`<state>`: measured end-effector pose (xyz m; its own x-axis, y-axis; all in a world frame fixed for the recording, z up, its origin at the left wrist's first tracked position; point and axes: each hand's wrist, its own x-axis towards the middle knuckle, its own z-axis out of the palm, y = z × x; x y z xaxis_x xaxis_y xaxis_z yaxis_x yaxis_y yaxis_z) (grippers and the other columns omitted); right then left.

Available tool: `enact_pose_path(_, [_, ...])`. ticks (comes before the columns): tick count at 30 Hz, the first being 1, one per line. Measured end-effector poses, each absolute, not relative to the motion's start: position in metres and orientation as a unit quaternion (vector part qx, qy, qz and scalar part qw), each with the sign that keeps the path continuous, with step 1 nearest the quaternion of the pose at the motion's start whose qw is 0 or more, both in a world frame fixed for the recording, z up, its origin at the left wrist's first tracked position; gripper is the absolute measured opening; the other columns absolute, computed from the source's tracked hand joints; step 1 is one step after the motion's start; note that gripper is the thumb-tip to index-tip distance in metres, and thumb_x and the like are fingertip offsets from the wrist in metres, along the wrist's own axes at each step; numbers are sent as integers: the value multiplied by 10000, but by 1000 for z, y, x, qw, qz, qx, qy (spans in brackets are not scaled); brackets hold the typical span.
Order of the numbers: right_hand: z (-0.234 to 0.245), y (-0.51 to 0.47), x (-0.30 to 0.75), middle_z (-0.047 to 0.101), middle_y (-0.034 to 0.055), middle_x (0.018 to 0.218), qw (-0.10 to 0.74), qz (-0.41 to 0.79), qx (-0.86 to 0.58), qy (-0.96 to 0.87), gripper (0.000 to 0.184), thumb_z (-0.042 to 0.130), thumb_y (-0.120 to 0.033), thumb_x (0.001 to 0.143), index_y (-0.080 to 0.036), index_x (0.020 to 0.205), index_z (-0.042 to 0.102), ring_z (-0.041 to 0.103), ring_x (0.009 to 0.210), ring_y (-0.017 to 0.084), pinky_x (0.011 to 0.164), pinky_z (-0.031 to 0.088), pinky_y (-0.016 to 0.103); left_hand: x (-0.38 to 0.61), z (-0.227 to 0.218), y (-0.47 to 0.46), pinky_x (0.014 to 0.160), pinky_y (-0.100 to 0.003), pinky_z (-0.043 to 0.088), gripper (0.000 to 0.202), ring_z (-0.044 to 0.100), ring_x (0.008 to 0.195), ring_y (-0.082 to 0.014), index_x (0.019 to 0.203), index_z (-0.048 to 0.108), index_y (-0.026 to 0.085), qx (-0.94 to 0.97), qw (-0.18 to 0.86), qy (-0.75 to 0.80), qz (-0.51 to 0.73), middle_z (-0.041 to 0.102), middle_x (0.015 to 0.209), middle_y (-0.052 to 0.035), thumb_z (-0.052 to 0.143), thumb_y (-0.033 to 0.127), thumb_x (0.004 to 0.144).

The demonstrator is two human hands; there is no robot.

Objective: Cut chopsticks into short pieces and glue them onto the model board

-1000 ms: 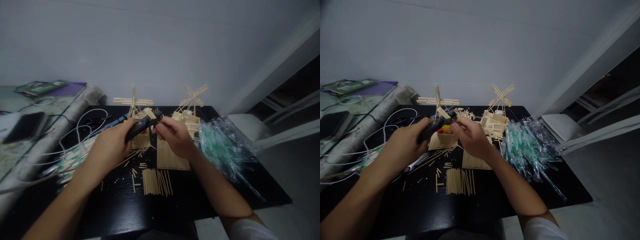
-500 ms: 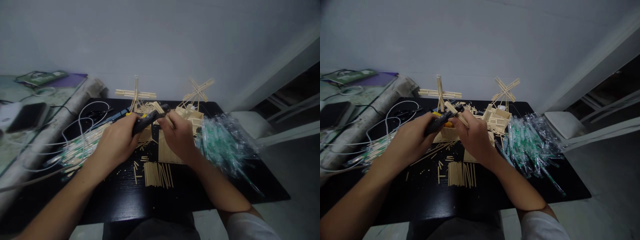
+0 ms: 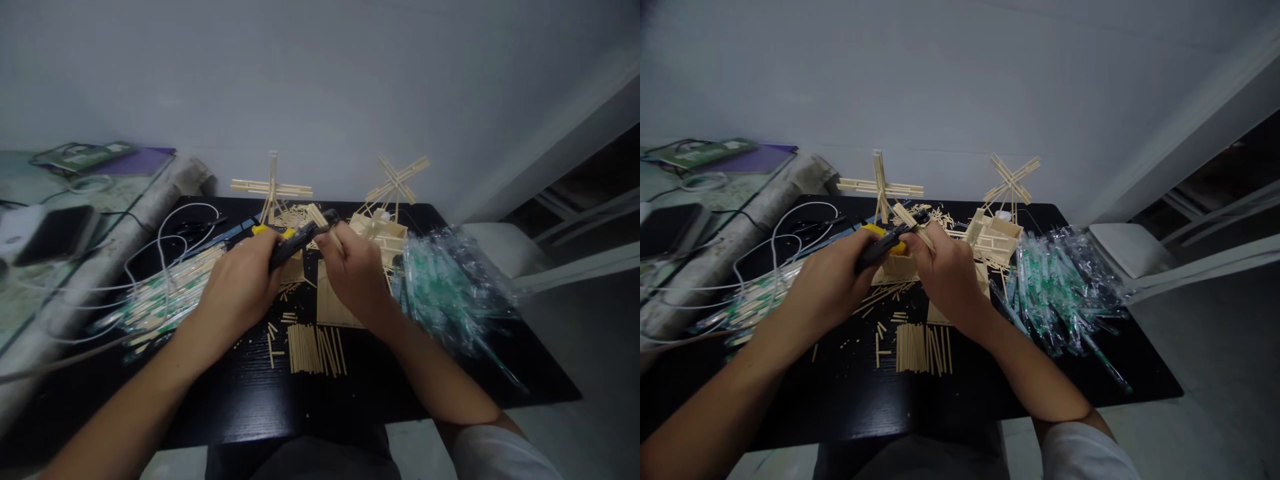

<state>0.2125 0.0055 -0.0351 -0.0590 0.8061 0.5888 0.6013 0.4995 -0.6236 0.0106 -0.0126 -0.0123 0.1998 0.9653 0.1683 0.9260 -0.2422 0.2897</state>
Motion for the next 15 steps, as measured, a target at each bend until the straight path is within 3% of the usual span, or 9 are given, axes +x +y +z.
enact_pose_path(15, [-37,8,211,411,-61,616,440,106,-532,-715,433,590,-442,1125,-301,771,386,348,593,165,645,272,353,14,-20,-12,814,-412,523,161,755,1014,-338,1158,633,216,772,19,611,174,775,1077,-127,583,141,1024])
